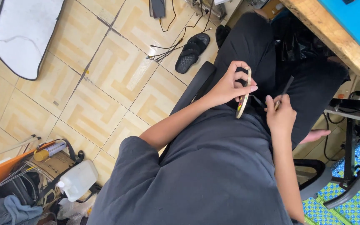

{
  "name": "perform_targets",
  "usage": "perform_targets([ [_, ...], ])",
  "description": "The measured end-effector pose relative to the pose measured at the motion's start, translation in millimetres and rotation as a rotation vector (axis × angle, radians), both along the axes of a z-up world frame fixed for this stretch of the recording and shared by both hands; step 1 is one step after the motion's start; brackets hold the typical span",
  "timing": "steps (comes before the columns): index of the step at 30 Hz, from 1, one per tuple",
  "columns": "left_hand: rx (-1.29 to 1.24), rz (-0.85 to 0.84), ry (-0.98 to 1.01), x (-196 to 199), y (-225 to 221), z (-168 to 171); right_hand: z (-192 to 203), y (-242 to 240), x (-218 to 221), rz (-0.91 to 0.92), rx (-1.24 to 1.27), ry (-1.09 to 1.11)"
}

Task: Applying double-sided adhesive tape to a mobile phone screen frame during a repair process.

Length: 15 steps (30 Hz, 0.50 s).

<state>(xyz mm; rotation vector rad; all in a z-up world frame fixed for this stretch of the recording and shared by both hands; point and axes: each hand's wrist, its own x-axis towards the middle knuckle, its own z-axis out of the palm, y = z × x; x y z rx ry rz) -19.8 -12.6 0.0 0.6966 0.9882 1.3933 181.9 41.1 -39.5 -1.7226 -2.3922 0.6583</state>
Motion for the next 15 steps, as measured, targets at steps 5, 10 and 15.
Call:
perform_targets([
  [5,-0.011,0.029,-0.029,-7.5,-12.0,0.5,-1.1,-3.9,-22.2,0.023,-0.182,-0.155],
  [10,-0.010,0.037,-0.034,-16.3,-16.0,0.4,5.6,-13.6,-1.8,0.026,0.001,-0.245],
  [15,-0.032,0.016,0.070,-17.4,-11.7,10.3,92.4,-35.3,8.2,-0.029,-0.058,0.112],
])
